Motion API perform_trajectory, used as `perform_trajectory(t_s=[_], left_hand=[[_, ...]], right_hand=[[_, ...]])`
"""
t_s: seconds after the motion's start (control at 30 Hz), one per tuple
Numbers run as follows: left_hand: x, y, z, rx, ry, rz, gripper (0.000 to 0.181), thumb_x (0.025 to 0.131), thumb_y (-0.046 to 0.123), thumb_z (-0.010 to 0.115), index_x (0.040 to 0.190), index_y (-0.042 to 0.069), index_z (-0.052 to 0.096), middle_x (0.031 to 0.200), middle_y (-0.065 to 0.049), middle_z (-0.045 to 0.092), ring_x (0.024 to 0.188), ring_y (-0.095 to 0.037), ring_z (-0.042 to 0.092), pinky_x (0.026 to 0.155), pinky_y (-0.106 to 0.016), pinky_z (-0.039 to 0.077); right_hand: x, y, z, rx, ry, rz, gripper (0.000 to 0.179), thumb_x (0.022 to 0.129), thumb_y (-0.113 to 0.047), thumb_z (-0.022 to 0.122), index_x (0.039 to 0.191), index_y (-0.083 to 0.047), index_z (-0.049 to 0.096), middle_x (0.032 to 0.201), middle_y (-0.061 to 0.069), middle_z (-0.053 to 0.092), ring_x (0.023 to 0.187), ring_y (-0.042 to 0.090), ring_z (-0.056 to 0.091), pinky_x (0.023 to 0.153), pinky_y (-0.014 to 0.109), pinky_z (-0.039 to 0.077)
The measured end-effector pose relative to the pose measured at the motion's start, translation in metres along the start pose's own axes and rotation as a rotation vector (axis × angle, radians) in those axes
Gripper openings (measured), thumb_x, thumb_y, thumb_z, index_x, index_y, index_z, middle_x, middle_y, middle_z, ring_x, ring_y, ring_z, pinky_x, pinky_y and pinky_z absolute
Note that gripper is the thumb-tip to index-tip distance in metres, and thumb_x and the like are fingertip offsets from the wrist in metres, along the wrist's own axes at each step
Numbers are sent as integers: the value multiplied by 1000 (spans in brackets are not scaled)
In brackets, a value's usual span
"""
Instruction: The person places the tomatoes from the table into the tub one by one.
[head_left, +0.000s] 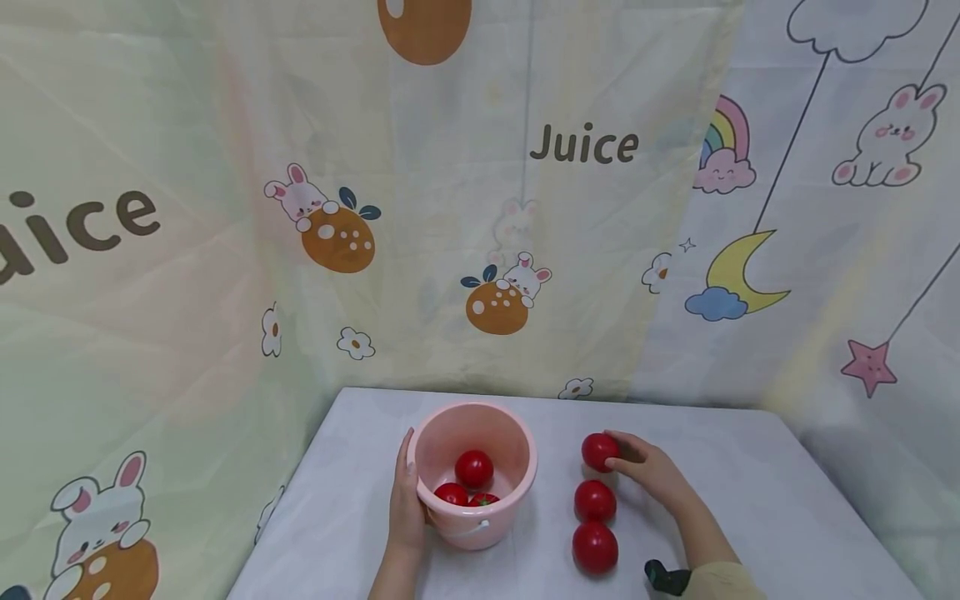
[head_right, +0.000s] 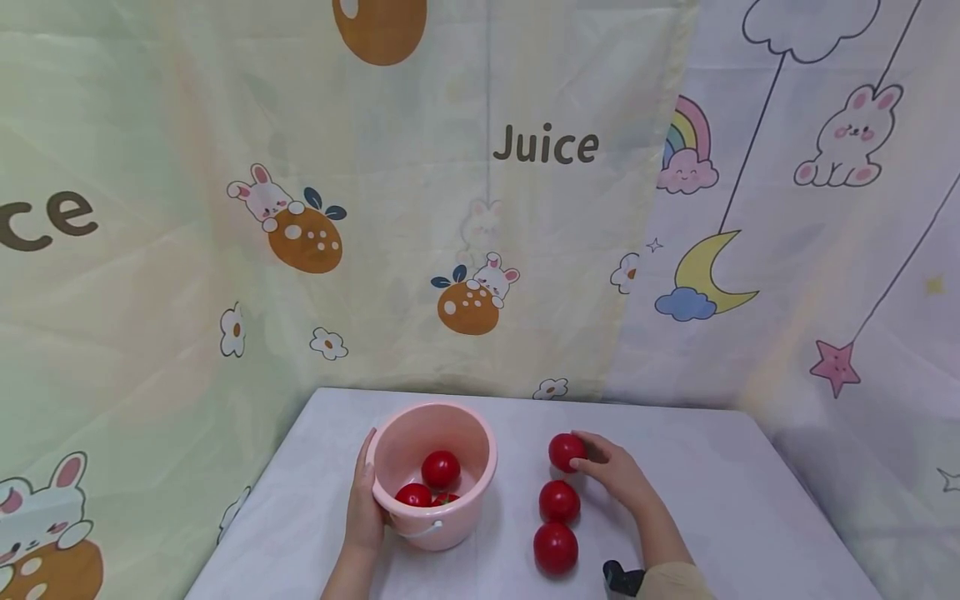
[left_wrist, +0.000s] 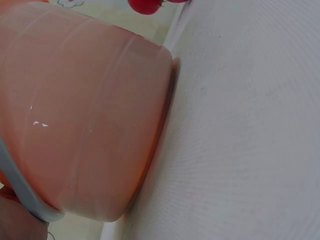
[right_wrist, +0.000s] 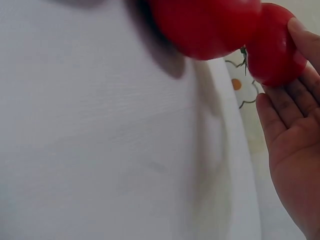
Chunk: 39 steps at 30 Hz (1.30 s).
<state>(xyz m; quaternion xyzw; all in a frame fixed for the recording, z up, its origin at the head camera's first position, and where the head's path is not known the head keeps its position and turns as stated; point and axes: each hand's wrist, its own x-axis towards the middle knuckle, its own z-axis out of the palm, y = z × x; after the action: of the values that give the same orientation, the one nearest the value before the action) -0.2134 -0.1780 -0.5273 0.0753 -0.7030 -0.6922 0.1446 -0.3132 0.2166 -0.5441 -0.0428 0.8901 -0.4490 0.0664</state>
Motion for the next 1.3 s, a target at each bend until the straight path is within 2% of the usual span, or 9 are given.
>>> perform_trajectory(t_s=[0.3,0.53,0.67,0.9,1.3], left_hand=[[1,-2,0,-7,-4,-5,48,92,48,42,136,53,23,140,25,33,134,-13,31,97,-54,42],[1,-4,-2,8,-7,1,49,91,51,41,136,53,23,139,25,33,133,-12,32,97,-53,43],[1,-3,-2,13,-11,8,48,92,50,40,137,53,23,140,26,33,134,-12,31,98,-54,41],[1,-4,-2,5,-21,15,49,91,51,40,137,53,23,140,26,33,134,-11,31,98,-54,41],[2,-5,-1,-5,-16,38,47,93,47,37,137,52,23,141,27,32,135,-10,30,100,-55,39]], right_hand=[[3,-32,-16,38,-7,-51,72,68,-54,72,132,-40,42,135,-2,47,126,28,44,89,45,51],[5,-56,-28,33,-44,-96,72,70,-51,72,134,-39,40,136,3,46,125,33,43,85,46,52],[6,-69,-33,31,-55,-128,70,70,-50,72,132,-40,41,136,1,45,126,33,41,84,44,53],[8,-92,-41,33,-69,-152,72,68,-50,74,132,-40,42,135,-2,46,126,30,42,85,43,53],[19,-128,-47,72,-125,-261,69,68,-44,76,130,-39,45,130,-4,51,121,27,47,84,41,53]])
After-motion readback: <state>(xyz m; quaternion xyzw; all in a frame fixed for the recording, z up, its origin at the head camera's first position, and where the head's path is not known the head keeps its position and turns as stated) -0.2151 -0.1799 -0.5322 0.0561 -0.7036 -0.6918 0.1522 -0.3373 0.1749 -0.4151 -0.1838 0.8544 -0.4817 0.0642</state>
